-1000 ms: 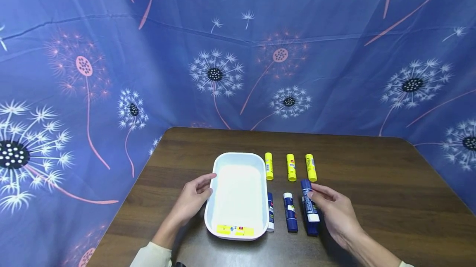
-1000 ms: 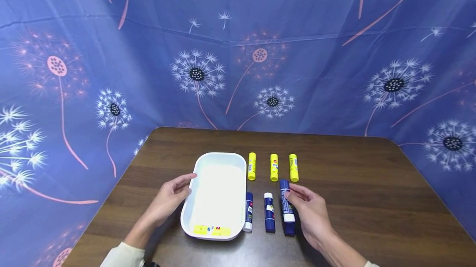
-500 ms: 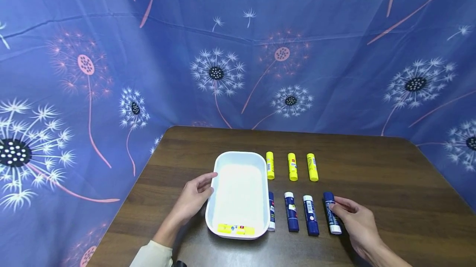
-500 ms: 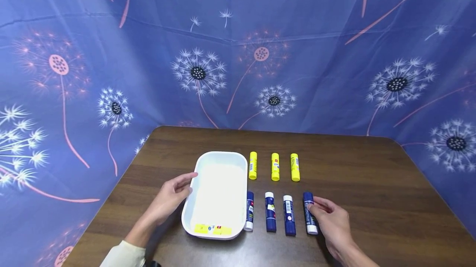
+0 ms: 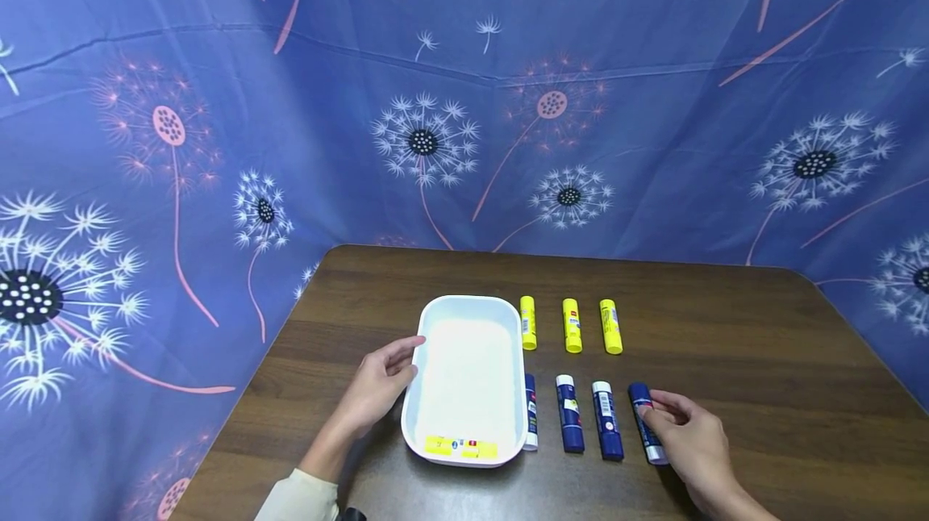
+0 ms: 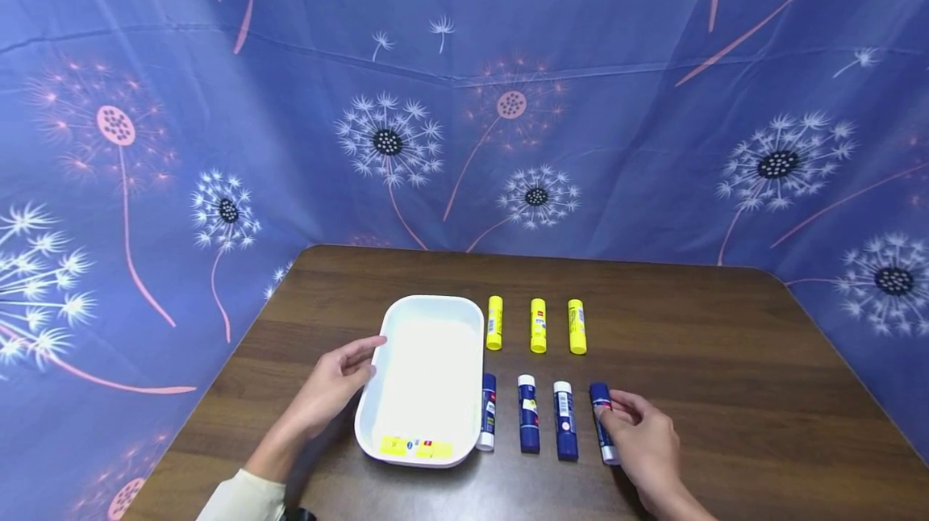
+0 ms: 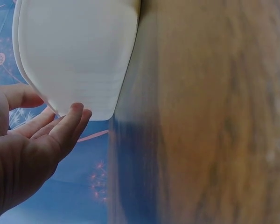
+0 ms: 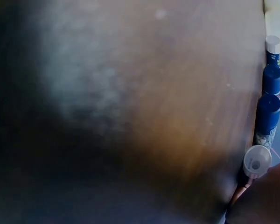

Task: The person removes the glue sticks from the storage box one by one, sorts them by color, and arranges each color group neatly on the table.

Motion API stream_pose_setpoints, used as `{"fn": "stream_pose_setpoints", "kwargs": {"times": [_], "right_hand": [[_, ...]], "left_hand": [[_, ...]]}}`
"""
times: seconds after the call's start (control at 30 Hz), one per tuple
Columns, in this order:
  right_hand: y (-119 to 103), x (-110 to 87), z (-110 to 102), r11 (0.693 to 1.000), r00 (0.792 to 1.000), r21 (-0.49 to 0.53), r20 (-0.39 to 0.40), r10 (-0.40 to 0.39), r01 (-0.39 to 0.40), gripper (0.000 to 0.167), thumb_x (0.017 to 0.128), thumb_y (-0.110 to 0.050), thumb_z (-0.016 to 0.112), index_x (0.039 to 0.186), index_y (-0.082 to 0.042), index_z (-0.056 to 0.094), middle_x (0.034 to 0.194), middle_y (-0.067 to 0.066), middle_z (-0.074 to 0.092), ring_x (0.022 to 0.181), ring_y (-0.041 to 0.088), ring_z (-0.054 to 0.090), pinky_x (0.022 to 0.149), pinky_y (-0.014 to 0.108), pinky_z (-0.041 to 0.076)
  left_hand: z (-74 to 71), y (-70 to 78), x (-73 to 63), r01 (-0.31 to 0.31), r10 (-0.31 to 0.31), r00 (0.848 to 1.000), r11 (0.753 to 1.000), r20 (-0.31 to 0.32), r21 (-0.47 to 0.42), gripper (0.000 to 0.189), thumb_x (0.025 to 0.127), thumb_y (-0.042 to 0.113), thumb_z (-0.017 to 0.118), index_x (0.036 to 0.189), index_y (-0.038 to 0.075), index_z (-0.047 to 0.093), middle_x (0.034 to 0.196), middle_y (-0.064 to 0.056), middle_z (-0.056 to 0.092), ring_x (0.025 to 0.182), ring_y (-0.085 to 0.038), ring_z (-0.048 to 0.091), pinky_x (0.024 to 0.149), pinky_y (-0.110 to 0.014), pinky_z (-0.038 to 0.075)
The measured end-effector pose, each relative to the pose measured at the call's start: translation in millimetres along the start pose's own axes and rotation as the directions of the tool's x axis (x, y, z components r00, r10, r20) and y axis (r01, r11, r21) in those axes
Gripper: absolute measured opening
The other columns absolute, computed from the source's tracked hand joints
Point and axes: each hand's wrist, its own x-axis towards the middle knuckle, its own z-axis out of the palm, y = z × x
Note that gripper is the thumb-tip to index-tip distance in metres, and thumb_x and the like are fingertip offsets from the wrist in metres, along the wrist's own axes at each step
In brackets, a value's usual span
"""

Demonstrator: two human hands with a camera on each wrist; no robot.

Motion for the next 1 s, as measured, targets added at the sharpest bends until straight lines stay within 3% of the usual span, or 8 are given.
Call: {"fn": "stream_pose_setpoints", "kwargs": {"times": [0.33, 0.6, 0.7, 0.77, 0.87, 0.93, 1.0], "right_hand": [[3, 1.4, -3, 0.996, 0.998, -0.084, -0.034, -0.046, 0.043, 0.051, 0.092, -0.031, 0.078, 0.129, 0.001, 0.068, 0.108, 0.011, 0.079, 0.074, -0.011, 0.059, 0.065, 0.015, 0.045], [-3, 13.1, -19, 0.998, 0.998, -0.070, 0.058, 0.009, -0.005, 0.065, 0.099, -0.044, 0.066, 0.140, 0.005, 0.057, 0.132, 0.026, 0.067, 0.092, -0.001, 0.059, 0.068, 0.014, 0.050], [-16, 19.4, -28, 0.999, 0.998, -0.023, 0.045, -0.038, 0.039, 0.062, 0.102, -0.044, 0.061, 0.141, 0.004, 0.056, 0.132, 0.025, 0.066, 0.093, -0.002, 0.059, 0.070, 0.011, 0.050], [-30, 23.6, -32, 0.994, 0.993, 0.038, 0.043, -0.108, 0.107, 0.061, 0.103, -0.043, 0.060, 0.141, 0.004, 0.056, 0.124, 0.014, 0.071, 0.092, -0.006, 0.061, 0.074, 0.008, 0.051], [-54, 29.1, -35, 0.955, 0.962, 0.220, 0.141, -0.233, 0.199, 0.061, 0.104, -0.039, 0.060, 0.144, 0.007, 0.051, 0.117, -0.007, 0.071, 0.097, -0.007, 0.066, 0.083, 0.007, 0.054], [-72, 30.4, -32, 0.914, 0.924, 0.348, 0.236, -0.300, 0.208, 0.061, 0.104, -0.034, 0.061, 0.146, 0.008, 0.048, 0.116, -0.016, 0.069, 0.104, -0.004, 0.068, 0.090, 0.009, 0.055], [-89, 29.7, -24, 0.883, 0.873, 0.433, 0.341, -0.348, 0.182, 0.061, 0.103, -0.030, 0.063, 0.147, 0.009, 0.046, 0.121, -0.011, 0.069, 0.111, 0.000, 0.069, 0.096, 0.012, 0.055]], "left_hand": [[0.6, -0.1, 0.0, -0.010, 0.010, 1.000, 1.000, 0.007, 0.006, 0.041, 0.099, 0.001, 0.056, 0.139, 0.005, 0.063, 0.144, -0.019, 0.062, 0.131, -0.035, 0.062, 0.107, -0.046, 0.055], [0.0, 0.9, -1.1, 0.001, -0.001, 1.000, 1.000, 0.004, -0.002, 0.040, 0.099, 0.001, 0.057, 0.139, 0.006, 0.063, 0.142, -0.019, 0.064, 0.128, -0.033, 0.064, 0.105, -0.044, 0.057], [0.0, 1.0, -1.1, 0.009, -0.009, 1.000, 1.000, -0.005, -0.003, 0.040, 0.099, 0.001, 0.057, 0.139, 0.007, 0.063, 0.143, -0.018, 0.063, 0.129, -0.032, 0.064, 0.106, -0.045, 0.056], [0.1, 0.9, -1.0, 0.011, -0.011, 1.000, 1.000, -0.010, -0.002, 0.040, 0.099, 0.001, 0.057, 0.139, 0.007, 0.063, 0.143, -0.018, 0.063, 0.129, -0.032, 0.063, 0.106, -0.046, 0.056], [0.4, 1.0, -1.2, 0.007, -0.007, 1.000, 1.000, -0.010, 0.000, 0.040, 0.099, 0.001, 0.057, 0.139, 0.006, 0.063, 0.143, -0.019, 0.063, 0.129, -0.033, 0.063, 0.106, -0.046, 0.056], [0.5, 1.0, -1.1, 0.004, -0.004, 1.000, 1.000, -0.006, -0.002, 0.041, 0.099, 0.001, 0.056, 0.139, 0.006, 0.063, 0.143, -0.019, 0.063, 0.129, -0.033, 0.063, 0.106, -0.045, 0.057], [0.5, 0.4, -0.7, -0.005, 0.005, 1.000, 1.000, 0.000, -0.005, 0.041, 0.100, 0.000, 0.056, 0.139, 0.005, 0.062, 0.143, -0.020, 0.063, 0.129, -0.034, 0.063, 0.106, -0.045, 0.057]]}}
